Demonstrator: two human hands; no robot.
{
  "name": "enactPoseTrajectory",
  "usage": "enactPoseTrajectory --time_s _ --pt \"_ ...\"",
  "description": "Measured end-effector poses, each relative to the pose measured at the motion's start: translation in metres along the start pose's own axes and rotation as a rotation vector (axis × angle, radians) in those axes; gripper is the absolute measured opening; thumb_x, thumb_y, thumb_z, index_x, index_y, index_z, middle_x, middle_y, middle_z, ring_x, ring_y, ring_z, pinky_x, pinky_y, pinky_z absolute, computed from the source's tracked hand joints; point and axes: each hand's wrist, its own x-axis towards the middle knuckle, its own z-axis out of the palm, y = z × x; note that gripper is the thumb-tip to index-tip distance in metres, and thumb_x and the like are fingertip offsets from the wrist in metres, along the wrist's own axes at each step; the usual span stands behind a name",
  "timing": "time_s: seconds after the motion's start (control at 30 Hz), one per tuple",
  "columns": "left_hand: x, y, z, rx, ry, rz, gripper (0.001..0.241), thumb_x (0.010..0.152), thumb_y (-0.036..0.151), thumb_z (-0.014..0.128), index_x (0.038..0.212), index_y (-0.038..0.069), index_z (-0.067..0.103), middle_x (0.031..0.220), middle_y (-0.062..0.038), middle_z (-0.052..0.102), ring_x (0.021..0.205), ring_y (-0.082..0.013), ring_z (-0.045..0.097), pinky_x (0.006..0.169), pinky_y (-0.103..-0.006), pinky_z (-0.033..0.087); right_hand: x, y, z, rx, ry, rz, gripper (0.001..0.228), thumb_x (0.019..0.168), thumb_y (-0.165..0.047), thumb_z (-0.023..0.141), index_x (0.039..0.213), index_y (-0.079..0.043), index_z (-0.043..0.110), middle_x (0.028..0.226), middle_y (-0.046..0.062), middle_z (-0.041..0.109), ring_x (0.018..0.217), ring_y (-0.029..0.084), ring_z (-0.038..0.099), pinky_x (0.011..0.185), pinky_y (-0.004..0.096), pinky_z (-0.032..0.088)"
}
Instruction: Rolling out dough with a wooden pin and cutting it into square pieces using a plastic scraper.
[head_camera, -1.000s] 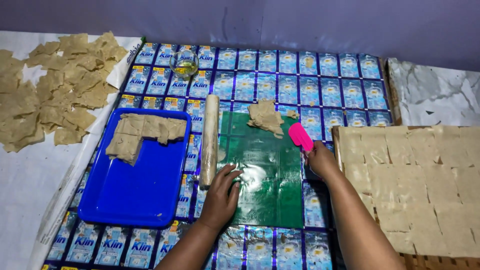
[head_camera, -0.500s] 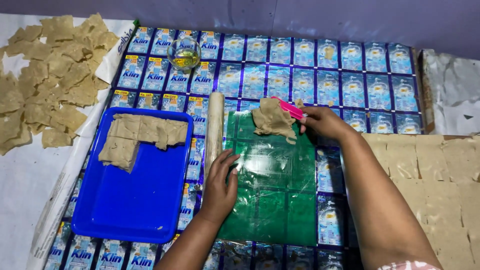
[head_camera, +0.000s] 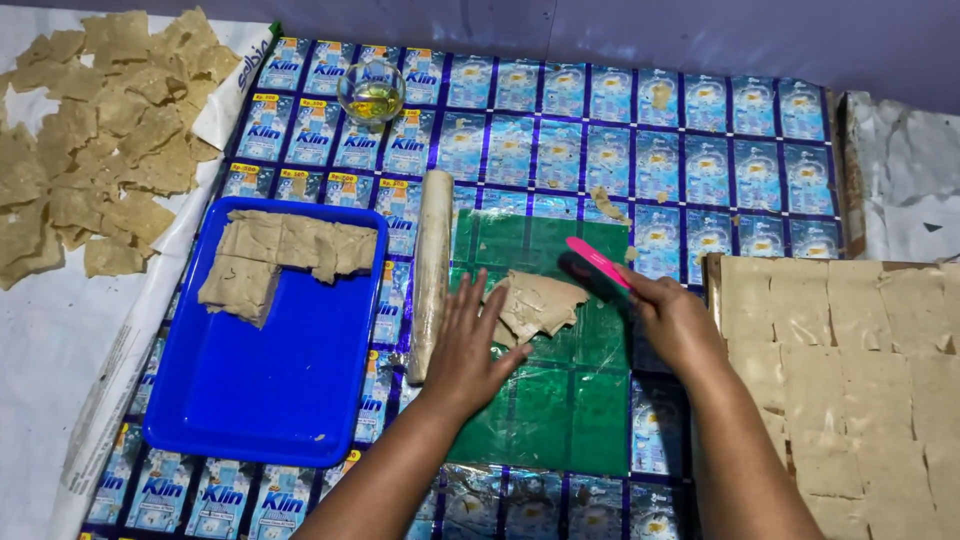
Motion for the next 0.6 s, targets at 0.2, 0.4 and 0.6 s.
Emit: enactPoseTrajectory --time_s 0.2,0.4,0.6 --pt "0.035 0.017 0.035 0.291 -0.240 -0.115 0.093 0.091 0.048 0.070 0.162 0.016 0.019 0.167 -0.024 0.007 0.154 -0.0423 0.007 0.122 -0.0615 0.009 -0.030 -0.011 0.033 0.040 0.108 0.068 0.046 0.096 -0.017 0.062 0.137 -0.037 0.065 0.094 0.015 0.067 0.085 0.036 0.067 0.075 0.047 0.053" --pt "0.086 -0.024 0.042 0.171 -0.295 0.193 0.085 0.091 0.035 0.071 0.160 0.021 0.024 0.170 -0.016 0.011 0.158 -0.0365 0.007 0.127 -0.0550 0.009 -0.041 -0.006 0.036 0.083 0.119 0.164 0.046 0.097 -0.017 0.061 0.137 -0.040 0.065 0.092 0.014 0.068 0.082 0.034 0.069 0.075 0.045 0.054" --pt "0.124 -0.022 0.031 0.321 -0.435 0.319 0.085 0.093 0.031 0.069 0.162 0.024 0.021 0.172 -0.008 0.009 0.158 -0.0287 0.007 0.126 -0.0558 0.005 -0.031 -0.002 0.036 0.035 0.225 0.117 0.049 0.096 -0.014 0.062 0.139 -0.039 0.064 0.093 0.014 0.066 0.081 0.036 0.068 0.070 0.049 0.053"
